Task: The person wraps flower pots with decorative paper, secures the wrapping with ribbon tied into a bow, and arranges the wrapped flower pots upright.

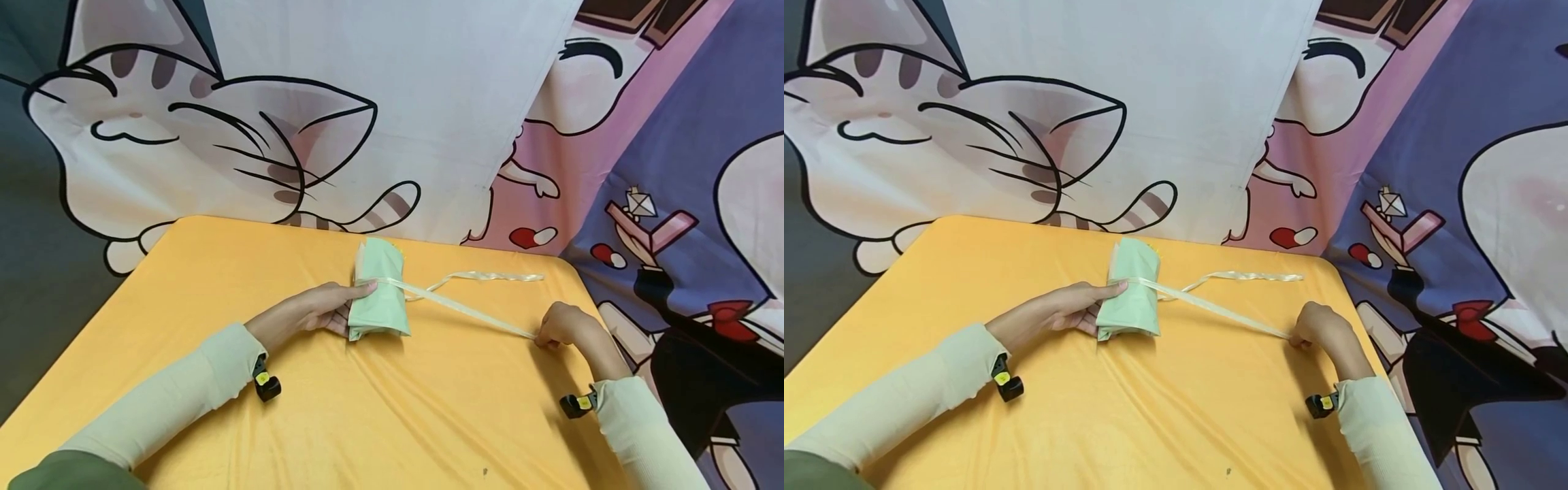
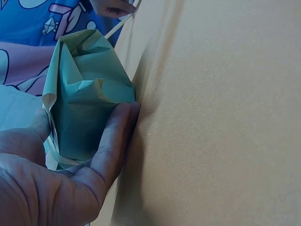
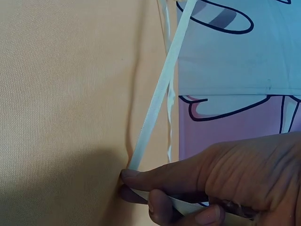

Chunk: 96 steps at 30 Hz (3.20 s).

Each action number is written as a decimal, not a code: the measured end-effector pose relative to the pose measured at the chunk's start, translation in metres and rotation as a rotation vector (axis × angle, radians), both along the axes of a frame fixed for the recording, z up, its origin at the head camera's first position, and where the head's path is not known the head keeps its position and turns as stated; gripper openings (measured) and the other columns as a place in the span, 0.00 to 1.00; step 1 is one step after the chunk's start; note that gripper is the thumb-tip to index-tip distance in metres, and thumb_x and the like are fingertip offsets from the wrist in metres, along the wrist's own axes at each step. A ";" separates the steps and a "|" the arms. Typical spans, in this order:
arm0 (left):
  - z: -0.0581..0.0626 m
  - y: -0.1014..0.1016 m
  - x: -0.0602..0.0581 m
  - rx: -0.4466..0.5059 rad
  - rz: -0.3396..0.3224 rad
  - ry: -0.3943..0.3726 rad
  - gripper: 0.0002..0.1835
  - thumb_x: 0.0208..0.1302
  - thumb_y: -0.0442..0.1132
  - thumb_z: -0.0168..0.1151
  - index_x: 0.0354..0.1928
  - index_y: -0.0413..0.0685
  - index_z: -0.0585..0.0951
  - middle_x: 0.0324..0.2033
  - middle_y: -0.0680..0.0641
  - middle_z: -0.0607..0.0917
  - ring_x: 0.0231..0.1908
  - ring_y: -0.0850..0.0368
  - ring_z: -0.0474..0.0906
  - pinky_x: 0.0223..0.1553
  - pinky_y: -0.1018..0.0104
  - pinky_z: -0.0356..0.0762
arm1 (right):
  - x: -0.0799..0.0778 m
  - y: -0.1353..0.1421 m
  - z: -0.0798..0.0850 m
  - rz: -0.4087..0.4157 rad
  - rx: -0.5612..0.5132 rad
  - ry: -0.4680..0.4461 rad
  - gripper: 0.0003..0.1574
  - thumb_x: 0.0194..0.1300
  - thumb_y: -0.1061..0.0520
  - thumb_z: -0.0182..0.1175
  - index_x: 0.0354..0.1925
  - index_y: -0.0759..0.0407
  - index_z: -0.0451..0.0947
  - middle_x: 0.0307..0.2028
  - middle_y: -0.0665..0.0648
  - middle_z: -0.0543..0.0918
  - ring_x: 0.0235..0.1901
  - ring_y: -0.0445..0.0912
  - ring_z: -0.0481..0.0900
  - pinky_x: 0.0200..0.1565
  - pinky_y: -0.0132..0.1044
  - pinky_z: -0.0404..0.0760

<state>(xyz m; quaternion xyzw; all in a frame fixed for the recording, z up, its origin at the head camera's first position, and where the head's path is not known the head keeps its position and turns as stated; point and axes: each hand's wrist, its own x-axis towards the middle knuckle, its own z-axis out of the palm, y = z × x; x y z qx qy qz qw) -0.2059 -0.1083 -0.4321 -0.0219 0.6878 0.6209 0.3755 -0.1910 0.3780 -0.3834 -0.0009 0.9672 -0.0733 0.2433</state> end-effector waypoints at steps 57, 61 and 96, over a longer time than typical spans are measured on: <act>-0.001 0.001 0.001 0.004 -0.030 0.011 0.38 0.84 0.67 0.59 0.54 0.32 0.89 0.30 0.45 0.94 0.33 0.55 0.95 0.43 0.59 0.95 | 0.044 -0.233 -0.045 -0.265 -1.074 -0.124 0.45 0.83 0.29 0.62 0.68 0.68 0.80 0.53 0.62 0.85 0.48 0.49 0.85 0.59 0.42 0.92; 0.001 0.000 0.000 0.006 -0.031 0.017 0.38 0.84 0.67 0.59 0.54 0.32 0.88 0.31 0.45 0.94 0.33 0.55 0.95 0.43 0.60 0.95 | 0.042 -0.235 -0.043 -0.253 -1.085 -0.125 0.44 0.83 0.28 0.61 0.66 0.67 0.82 0.53 0.62 0.86 0.47 0.48 0.85 0.59 0.42 0.92; 0.000 0.005 0.006 -0.104 -0.058 0.153 0.42 0.77 0.76 0.61 0.57 0.39 0.90 0.39 0.46 0.96 0.36 0.56 0.92 0.40 0.62 0.92 | 0.036 -0.246 -0.037 -0.266 -1.094 -0.114 0.39 0.82 0.37 0.64 0.67 0.69 0.84 0.63 0.65 0.87 0.57 0.52 0.89 0.66 0.51 0.91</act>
